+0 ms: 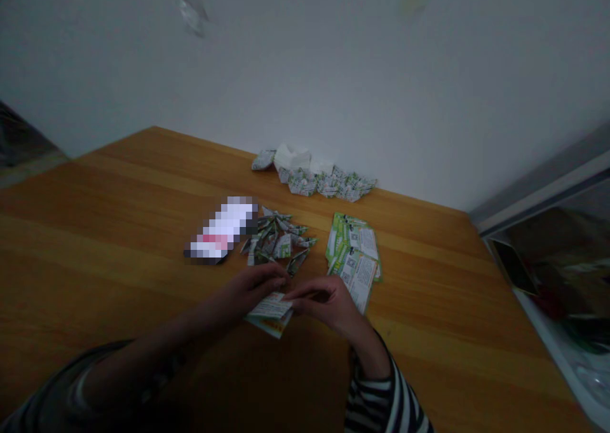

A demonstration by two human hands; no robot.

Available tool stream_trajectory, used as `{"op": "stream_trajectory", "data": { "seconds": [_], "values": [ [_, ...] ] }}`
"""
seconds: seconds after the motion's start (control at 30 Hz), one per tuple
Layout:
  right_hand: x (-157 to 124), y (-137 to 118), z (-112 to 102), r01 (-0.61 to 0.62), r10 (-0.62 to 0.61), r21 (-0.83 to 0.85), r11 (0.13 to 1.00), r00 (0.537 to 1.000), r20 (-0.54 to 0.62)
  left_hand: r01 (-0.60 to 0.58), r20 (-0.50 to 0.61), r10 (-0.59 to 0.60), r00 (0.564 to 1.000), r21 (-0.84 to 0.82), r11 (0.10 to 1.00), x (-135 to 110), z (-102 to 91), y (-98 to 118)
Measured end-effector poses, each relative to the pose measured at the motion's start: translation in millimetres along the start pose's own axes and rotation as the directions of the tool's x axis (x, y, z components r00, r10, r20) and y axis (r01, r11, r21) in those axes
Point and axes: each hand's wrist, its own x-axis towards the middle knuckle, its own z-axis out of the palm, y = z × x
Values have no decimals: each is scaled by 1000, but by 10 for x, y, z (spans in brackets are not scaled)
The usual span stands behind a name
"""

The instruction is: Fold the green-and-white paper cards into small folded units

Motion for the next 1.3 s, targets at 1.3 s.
{"op": "stream_trajectory", "data": {
  "seconds": [1.3],
  "values": [
    [87,135,239,142,-84,108,984,902,-423,-319,-283,402,871,299,900,-74,165,50]
  ]
}}
